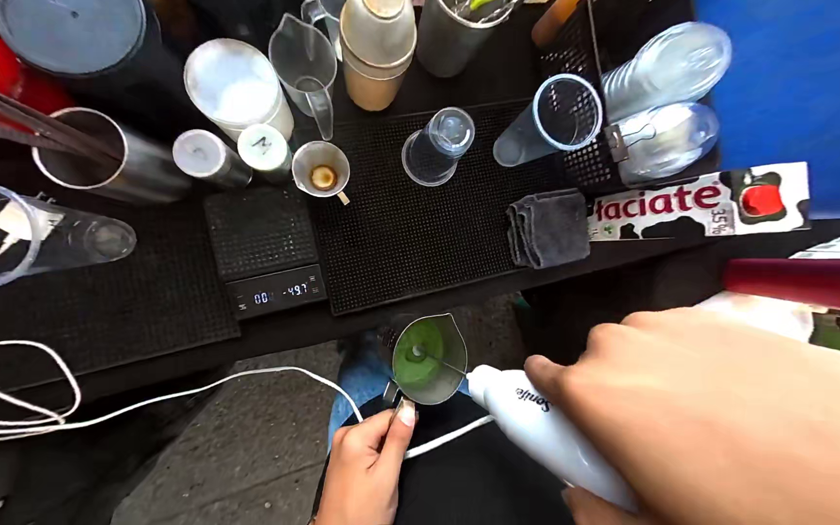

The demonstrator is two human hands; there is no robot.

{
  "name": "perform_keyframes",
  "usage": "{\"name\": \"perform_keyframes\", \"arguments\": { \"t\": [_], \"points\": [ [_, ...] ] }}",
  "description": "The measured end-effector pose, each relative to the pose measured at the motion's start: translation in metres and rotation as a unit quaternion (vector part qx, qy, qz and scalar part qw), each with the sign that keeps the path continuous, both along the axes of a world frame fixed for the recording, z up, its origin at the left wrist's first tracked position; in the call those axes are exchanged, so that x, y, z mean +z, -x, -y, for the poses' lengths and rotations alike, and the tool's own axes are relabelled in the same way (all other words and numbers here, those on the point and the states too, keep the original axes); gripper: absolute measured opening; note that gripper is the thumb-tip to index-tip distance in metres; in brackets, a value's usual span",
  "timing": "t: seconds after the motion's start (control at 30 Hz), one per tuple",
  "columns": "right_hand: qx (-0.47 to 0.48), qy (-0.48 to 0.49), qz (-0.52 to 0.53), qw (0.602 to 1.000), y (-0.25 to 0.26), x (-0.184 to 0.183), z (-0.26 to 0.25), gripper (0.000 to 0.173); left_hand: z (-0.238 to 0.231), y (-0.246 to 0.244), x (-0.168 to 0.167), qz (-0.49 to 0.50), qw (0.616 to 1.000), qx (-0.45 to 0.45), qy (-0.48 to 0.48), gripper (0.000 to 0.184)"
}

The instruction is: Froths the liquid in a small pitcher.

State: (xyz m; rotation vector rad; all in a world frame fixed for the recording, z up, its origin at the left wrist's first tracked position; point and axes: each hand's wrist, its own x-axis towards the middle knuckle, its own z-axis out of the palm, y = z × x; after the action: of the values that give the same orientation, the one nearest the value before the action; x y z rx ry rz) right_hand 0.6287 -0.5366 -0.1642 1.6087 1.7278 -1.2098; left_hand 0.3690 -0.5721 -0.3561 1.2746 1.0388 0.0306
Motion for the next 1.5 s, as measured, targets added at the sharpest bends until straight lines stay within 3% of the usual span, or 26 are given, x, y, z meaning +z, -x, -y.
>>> {"name": "perform_keyframes", "arguments": {
  "t": [0.67, 1.07, 1.5],
  "points": [
    [0.047, 0.075, -0.038, 0.995, 0.008, 0.003, -0.012, 0.041, -0.003, 0.004, 0.017, -0.007, 0.996, -0.076, 0.050, 0.044],
    [0.042, 0.101, -0.030, 0.994, 0.008, 0.002, -0.011, 0.052, -0.004, 0.001, 0.023, -0.016, 0.996, -0.085, 0.021, 0.041],
    [0.020, 0.058, -0.042, 0.997, 0.005, 0.013, -0.003, 0.057, -0.008, -0.004, 0.023, -0.004, 0.997, -0.067, -0.037, 0.038]
  ]
}}
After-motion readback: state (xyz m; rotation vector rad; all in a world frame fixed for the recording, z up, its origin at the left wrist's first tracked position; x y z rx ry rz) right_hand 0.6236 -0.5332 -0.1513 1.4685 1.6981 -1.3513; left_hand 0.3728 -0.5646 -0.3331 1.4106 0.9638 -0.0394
